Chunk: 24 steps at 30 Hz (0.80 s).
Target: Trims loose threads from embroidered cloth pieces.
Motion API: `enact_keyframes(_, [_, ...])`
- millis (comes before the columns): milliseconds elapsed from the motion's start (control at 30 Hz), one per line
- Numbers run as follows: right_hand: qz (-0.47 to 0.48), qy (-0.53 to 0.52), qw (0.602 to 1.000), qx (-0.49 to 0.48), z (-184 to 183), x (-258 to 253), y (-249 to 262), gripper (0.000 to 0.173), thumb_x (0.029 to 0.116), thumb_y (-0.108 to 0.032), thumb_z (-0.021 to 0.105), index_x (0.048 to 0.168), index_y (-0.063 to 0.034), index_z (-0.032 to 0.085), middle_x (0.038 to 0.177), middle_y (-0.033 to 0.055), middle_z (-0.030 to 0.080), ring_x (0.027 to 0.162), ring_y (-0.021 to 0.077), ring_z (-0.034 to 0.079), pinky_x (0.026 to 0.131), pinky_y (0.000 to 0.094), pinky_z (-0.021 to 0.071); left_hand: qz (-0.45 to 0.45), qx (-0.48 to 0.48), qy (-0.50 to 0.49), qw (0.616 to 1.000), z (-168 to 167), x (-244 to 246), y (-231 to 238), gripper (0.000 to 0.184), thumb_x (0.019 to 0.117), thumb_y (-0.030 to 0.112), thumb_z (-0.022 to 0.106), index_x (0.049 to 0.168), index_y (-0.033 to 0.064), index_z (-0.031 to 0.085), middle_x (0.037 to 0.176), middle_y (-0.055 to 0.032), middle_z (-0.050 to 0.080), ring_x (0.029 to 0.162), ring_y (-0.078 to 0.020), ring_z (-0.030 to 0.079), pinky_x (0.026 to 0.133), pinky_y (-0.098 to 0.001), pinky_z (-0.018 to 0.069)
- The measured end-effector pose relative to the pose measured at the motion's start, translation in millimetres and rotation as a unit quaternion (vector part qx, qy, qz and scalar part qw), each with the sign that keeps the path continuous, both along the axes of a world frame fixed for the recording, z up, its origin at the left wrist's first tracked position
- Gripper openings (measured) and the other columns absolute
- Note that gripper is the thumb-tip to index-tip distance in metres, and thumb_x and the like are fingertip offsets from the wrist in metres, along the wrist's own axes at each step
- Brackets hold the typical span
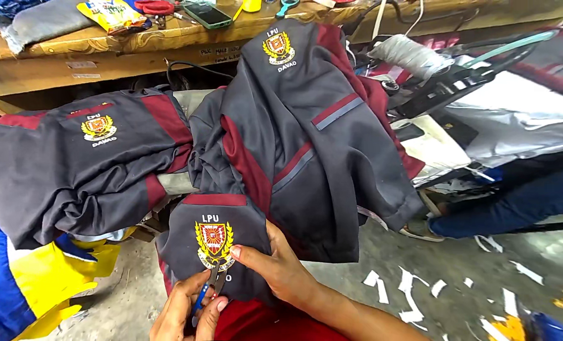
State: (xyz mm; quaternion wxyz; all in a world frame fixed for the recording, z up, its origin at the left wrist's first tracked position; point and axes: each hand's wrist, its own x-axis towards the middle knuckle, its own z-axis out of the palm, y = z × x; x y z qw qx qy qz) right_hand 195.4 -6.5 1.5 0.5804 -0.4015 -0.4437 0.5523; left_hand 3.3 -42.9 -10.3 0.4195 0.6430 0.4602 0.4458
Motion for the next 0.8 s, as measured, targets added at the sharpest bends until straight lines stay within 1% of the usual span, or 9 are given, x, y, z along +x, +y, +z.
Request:
enact_keyframes(100, [-0.007, -0.015, 1.0, 0.015, -0.3, -1.3, -1.0, 0.041, 0.0908, 0.006, 0.062, 0.13, 0.0043, 0.052, 0.114, 0.0046, 0.07, 0.106, 0.0077, 0.068, 0.096, 0.0253, 0.0575, -0.006, -0.01, -0.019, 1.0, -0.6, -0.5, -0.5, 0.034, 0.0916, 0.007, 0.075, 0.12, -0.0071, 0.063, 0.094, -0.0046, 0.07, 0.075, -0.0061, 0.068, 0.067, -0.0223, 0.0609])
enact_keyframes(233, [-0.013, -0.038, 0.999, 0.022, 1.4, -2.6, -2.4, 0.044, 0.09, 0.006, 0.063, 0.132, 0.0054, 0.05, 0.116, 0.0046, 0.069, 0.107, 0.0068, 0.068, 0.096, 0.0239, 0.0573, -0.003, -0.023, -0.024, 0.999, 1.0, -0.1, -2.7, 0.034, 0.0913, 0.006, 0.075, 0.12, -0.0074, 0.062, 0.094, -0.0053, 0.071, 0.071, -0.007, 0.068, 0.063, -0.0231, 0.0611])
enact_keyframes(333, [-0.015, -0.07, 0.997, 0.04, -0.3, -2.0, -2.1, 0.045, 0.0898, 0.005, 0.063, 0.133, 0.0065, 0.05, 0.118, 0.0054, 0.069, 0.109, 0.0069, 0.067, 0.097, 0.0236, 0.0567, 0.0, -0.036, -0.025, 0.999, 1.4, 0.6, -4.1, 0.035, 0.0904, 0.003, 0.074, 0.12, -0.0089, 0.061, 0.094, -0.006, 0.071, 0.071, -0.0074, 0.069, 0.063, -0.0232, 0.0612])
enact_keyframes(500, [-0.007, -0.078, 0.996, 0.032, 0.6, -0.7, -1.6, 0.052, 0.0843, 0.006, 0.07, 0.133, 0.0048, 0.052, 0.117, 0.0044, 0.07, 0.108, 0.0073, 0.068, 0.097, 0.0241, 0.0574, 0.0, -0.043, -0.027, 0.999, -0.4, 1.4, -4.2, 0.035, 0.0905, 0.003, 0.074, 0.121, -0.0087, 0.061, 0.094, -0.0058, 0.071, 0.072, -0.0076, 0.069, 0.063, -0.0234, 0.0612])
enact_keyframes(600, [-0.024, -0.095, 0.995, 0.022, 0.6, -0.5, -1.8, 0.051, 0.0834, 0.006, 0.069, 0.132, 0.0045, 0.053, 0.116, 0.0032, 0.07, 0.107, 0.0055, 0.068, 0.095, 0.0224, 0.0574, -0.002, -0.047, -0.027, 0.999, -1.1, -0.3, -4.6, 0.034, 0.0904, 0.003, 0.074, 0.12, -0.0089, 0.061, 0.095, -0.0062, 0.072, 0.071, -0.0078, 0.069, 0.062, -0.0235, 0.0612])
enact_keyframes(800, [-0.033, -0.101, 0.994, 0.027, -0.1, -1.9, -1.2, 0.049, 0.0826, 0.007, 0.068, 0.13, 0.0043, 0.054, 0.115, 0.003, 0.07, 0.106, 0.005, 0.068, 0.095, 0.0221, 0.0573, 0.004, -0.066, -0.032, 0.997, 2.0, -0.1, -6.9, 0.035, 0.0896, 0.0, 0.073, 0.121, -0.0089, 0.059, 0.091, -0.0046, 0.073, 0.063, -0.0064, 0.067, 0.055, -0.0221, 0.0593])
